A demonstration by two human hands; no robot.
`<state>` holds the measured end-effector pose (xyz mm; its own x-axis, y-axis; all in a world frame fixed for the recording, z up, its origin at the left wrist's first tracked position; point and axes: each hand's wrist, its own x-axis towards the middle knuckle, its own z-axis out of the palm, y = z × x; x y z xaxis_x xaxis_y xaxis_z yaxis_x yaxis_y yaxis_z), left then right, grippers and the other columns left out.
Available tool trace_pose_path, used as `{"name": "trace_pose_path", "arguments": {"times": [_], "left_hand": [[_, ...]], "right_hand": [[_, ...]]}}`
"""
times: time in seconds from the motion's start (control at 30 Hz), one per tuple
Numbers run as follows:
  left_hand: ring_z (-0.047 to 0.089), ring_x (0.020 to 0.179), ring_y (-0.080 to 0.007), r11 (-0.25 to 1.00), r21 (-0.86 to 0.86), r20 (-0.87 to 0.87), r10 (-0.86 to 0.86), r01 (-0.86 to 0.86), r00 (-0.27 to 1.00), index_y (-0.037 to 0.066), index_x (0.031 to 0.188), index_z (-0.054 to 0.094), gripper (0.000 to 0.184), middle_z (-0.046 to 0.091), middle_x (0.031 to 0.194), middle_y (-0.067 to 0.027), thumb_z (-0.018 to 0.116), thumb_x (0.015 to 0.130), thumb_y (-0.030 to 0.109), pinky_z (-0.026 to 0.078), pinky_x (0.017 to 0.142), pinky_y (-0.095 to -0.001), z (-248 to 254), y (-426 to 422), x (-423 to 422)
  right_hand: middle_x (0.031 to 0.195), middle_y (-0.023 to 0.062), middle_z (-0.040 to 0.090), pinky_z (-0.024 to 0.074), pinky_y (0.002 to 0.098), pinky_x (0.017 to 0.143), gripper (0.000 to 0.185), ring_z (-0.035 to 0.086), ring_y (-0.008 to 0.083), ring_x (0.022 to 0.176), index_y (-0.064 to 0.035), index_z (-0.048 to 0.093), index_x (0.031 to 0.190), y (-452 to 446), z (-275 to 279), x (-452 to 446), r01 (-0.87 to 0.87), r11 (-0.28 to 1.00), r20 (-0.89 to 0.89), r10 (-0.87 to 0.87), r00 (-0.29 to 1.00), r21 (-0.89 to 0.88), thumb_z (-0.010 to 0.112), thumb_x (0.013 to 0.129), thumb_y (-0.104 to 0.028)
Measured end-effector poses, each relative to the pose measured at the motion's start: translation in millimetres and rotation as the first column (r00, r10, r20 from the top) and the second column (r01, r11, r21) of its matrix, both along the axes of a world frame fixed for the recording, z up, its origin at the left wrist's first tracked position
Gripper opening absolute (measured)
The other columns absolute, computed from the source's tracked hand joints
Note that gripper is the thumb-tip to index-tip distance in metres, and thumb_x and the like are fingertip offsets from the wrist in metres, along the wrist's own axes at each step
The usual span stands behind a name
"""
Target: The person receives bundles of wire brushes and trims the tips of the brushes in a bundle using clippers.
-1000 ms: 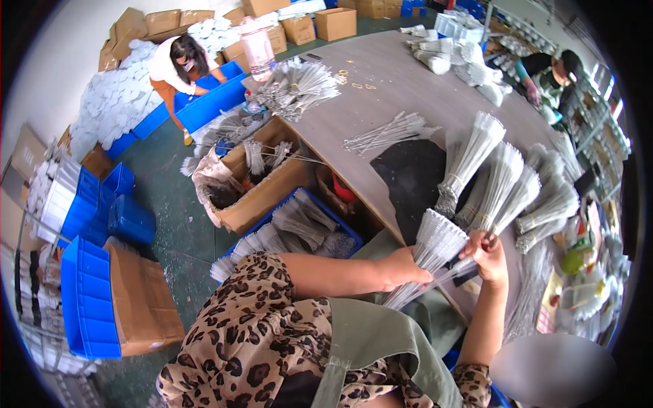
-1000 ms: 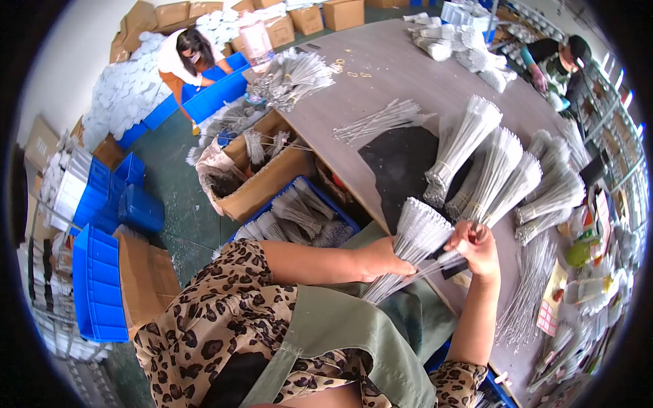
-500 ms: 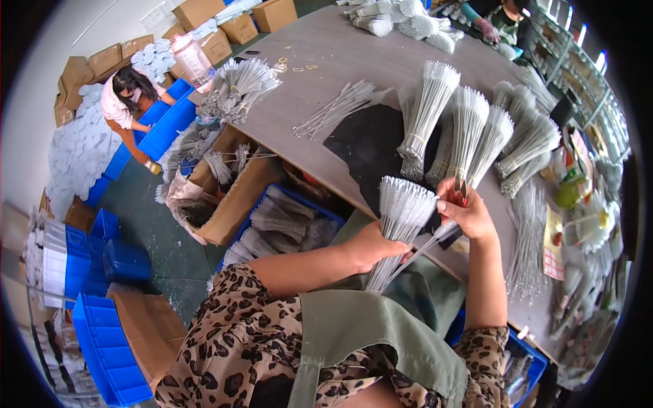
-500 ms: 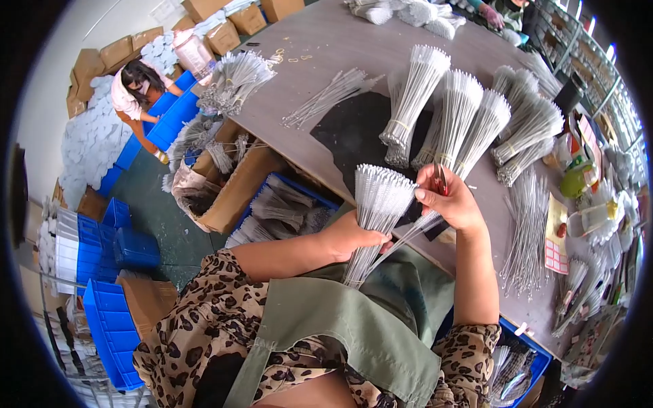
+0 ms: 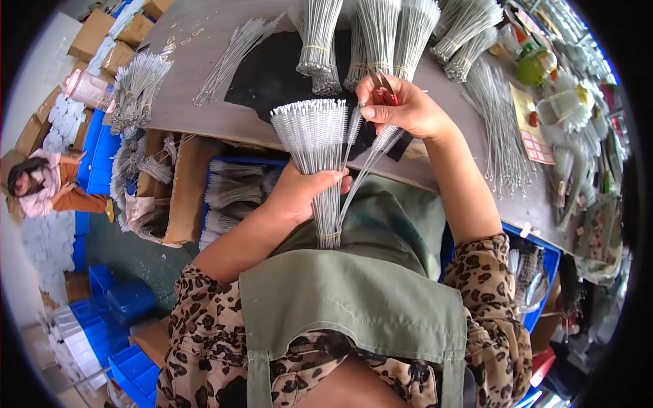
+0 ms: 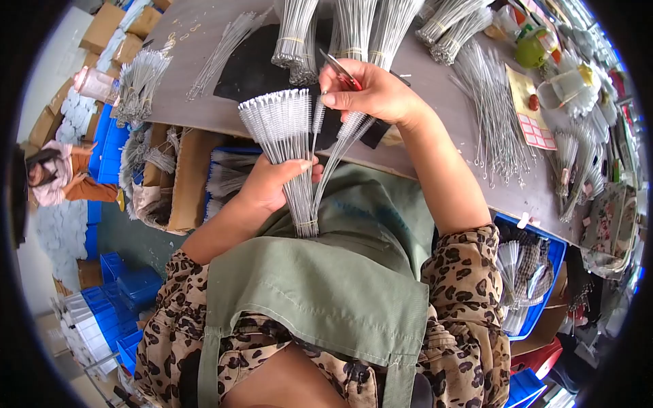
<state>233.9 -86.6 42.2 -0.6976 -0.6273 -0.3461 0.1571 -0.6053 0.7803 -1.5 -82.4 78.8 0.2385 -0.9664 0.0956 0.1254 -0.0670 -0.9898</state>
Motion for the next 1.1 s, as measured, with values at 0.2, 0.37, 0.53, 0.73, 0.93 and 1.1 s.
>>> {"name": "trace_pose_path", "arguments": {"times": [0.2, 0.37, 0.53, 0.73, 0.93, 1.1], "left_hand": [[0.062, 0.076, -0.0218, 1.000, -0.022, -0.030, 0.011, -0.012, 0.999, -0.003, 0.092, 0.057, 0.018, 0.061, 0.085, -0.0109, 0.059, 0.075, 0.000, 0.053, 0.071, -0.0367, -3, 1, 0], [0.061, 0.074, -0.0215, 0.999, -0.029, -0.047, 0.022, -0.023, 0.999, -0.004, 0.092, 0.057, 0.017, 0.060, 0.084, -0.0115, 0.058, 0.075, -0.001, 0.052, 0.070, -0.0361, -4, 2, 1], [0.061, 0.073, -0.0220, 1.000, -0.030, -0.057, -0.004, 0.003, 0.998, -0.004, 0.091, 0.057, 0.016, 0.060, 0.083, -0.0110, 0.058, 0.075, -0.001, 0.051, 0.069, -0.0357, 0, 2, 0], [0.061, 0.075, -0.0218, 0.999, -0.033, -0.045, 0.004, -0.005, 0.999, -0.004, 0.091, 0.057, 0.016, 0.060, 0.083, -0.0107, 0.059, 0.076, 0.001, 0.051, 0.070, -0.0351, -2, 3, 0], [0.060, 0.075, -0.0208, 0.999, -0.051, -0.015, 0.008, -0.009, 1.000, -0.004, 0.092, 0.057, 0.017, 0.060, 0.084, -0.0105, 0.060, 0.076, 0.001, 0.050, 0.071, -0.0338, -6, 1, 3], [0.057, 0.070, -0.0165, 1.000, -0.017, 0.008, 0.025, -0.024, 1.000, -0.001, 0.088, 0.056, 0.016, 0.058, 0.080, -0.0077, 0.060, 0.073, -0.001, 0.048, 0.066, -0.0309, -1, 3, 1]], "right_hand": [[0.075, -0.0026, 0.053, 0.0455, 0.0199, 0.057, 0.014, 0.052, 0.0055, 0.067, -0.0060, 0.054, 0.084, 1, 2, 0, -0.012, 0.999, -0.016, 0.011, 1.000, -0.039, 0.066, 0.078, -0.007], [0.076, 0.0020, 0.059, 0.0457, 0.0212, 0.057, 0.011, 0.057, 0.0089, 0.071, -0.0051, 0.053, 0.085, 4, 5, 0, -0.020, 0.998, -0.040, 0.018, 0.999, -0.053, 0.062, 0.078, -0.004], [0.077, 0.0029, 0.061, 0.0462, 0.0222, 0.062, 0.017, 0.059, 0.0103, 0.075, -0.0041, 0.055, 0.095, 5, 8, 4, 0.016, 1.000, -0.051, -0.017, 0.999, -0.026, 0.061, 0.079, -0.006], [0.079, 0.0009, 0.059, 0.0453, 0.0221, 0.062, 0.021, 0.059, 0.0101, 0.076, -0.0066, 0.055, 0.100, 2, 2, 0, -0.028, 0.999, -0.035, 0.027, 0.999, -0.041, 0.063, 0.080, -0.010], [0.082, 0.0024, 0.060, 0.0455, 0.0229, 0.064, 0.023, 0.059, 0.0107, 0.078, -0.0052, 0.056, 0.103, 2, 2, 1, -0.050, 0.997, -0.021, 0.049, 0.999, -0.060, 0.062, 0.082, -0.012], [0.085, 0.0040, 0.061, 0.0465, 0.0230, 0.064, 0.022, 0.059, 0.0111, 0.080, -0.0036, 0.058, 0.102, 1, 2, 1, -0.050, 0.996, -0.017, 0.049, 0.999, -0.071, 0.062, 0.082, -0.010]]}}
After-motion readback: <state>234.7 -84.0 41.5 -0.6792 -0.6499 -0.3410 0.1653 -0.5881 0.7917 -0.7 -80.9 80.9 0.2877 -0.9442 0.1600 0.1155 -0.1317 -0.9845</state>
